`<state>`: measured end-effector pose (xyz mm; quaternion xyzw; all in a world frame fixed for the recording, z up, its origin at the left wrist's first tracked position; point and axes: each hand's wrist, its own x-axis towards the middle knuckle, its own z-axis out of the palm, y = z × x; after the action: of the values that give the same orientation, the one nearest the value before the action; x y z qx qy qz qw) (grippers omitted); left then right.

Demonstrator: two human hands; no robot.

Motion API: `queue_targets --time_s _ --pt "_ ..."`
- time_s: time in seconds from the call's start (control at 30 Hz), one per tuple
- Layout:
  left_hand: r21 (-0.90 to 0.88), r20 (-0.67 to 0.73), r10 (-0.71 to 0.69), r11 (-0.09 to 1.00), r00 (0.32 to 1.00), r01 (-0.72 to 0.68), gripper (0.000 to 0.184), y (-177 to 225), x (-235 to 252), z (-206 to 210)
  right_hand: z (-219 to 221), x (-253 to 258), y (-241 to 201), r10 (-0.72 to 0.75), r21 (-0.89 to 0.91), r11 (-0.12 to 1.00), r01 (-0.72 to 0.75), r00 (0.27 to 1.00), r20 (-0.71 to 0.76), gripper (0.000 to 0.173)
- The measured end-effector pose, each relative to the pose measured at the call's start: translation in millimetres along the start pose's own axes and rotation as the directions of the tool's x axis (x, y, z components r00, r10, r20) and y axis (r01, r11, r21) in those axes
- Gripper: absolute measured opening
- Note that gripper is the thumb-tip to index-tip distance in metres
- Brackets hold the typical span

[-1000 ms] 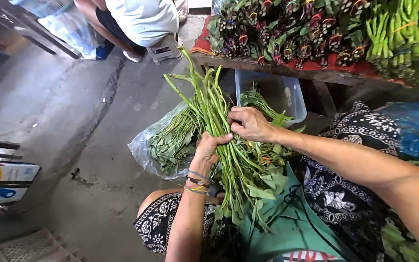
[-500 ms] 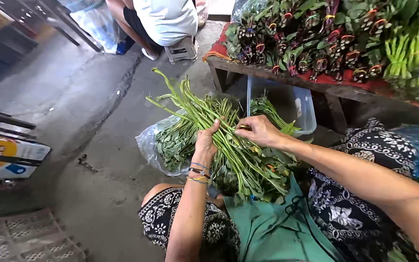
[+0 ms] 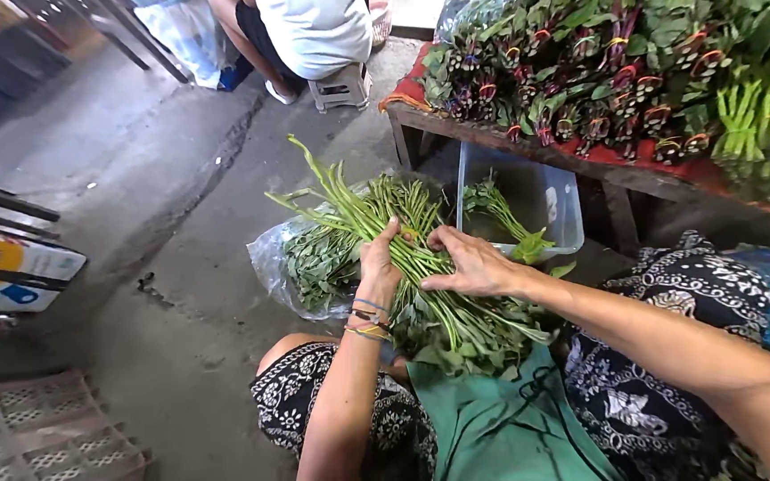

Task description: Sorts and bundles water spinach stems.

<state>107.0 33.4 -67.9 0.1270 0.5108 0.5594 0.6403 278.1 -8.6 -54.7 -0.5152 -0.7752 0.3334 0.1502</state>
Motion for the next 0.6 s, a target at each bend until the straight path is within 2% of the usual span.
queue_targets --time_s 0.07,0.13,0.23,0.37,0.47,0.53,0.6 --pt "0.025 -0.086 0.068 0.998 0.994 -0.066 0.03 2.2 1.5 -1.4 0.0 2.2 3.5 0.025 -0.078 0.997 -0.016 0.992 0.123 0.075" --pt "0.05 -0.166 0.104 0.994 0.981 -0.097 0.036 5.4 5.3 -3.1 3.0 4.2 7.2 -0.012 -0.082 0.996 0.026 0.984 0.176 0.06" --pt "0.036 -0.196 0.116 0.993 0.974 -0.112 0.045 9.0 8.8 -5.0 7.9 9.5 11.0 -0.011 -0.013 1.0 0.013 0.99 0.143 0.046" --pt "0.014 -0.191 0.083 0.997 0.978 -0.082 0.049 10.9 7.2 -4.6 4.6 14.2 10.1 0.12 -0.11 0.989 -0.1 0.974 0.194 0.04" --pt "0.006 -0.183 0.101 0.995 0.978 -0.102 0.044 7.3 8.2 -4.3 5.9 12.3 7.6 0.111 -0.114 0.989 -0.093 0.98 0.164 0.029" --pt "0.001 -0.173 0.112 0.994 0.979 -0.113 0.043 6.2 8.7 -4.2 3.1 11.2 6.4 0.066 -0.088 0.995 -0.054 0.988 0.139 0.03" --pt "0.003 -0.181 0.116 0.993 0.977 -0.118 0.039 4.6 7.4 -3.7 -2.7 12.6 7.6 0.043 -0.047 0.998 -0.038 0.991 0.123 0.042"
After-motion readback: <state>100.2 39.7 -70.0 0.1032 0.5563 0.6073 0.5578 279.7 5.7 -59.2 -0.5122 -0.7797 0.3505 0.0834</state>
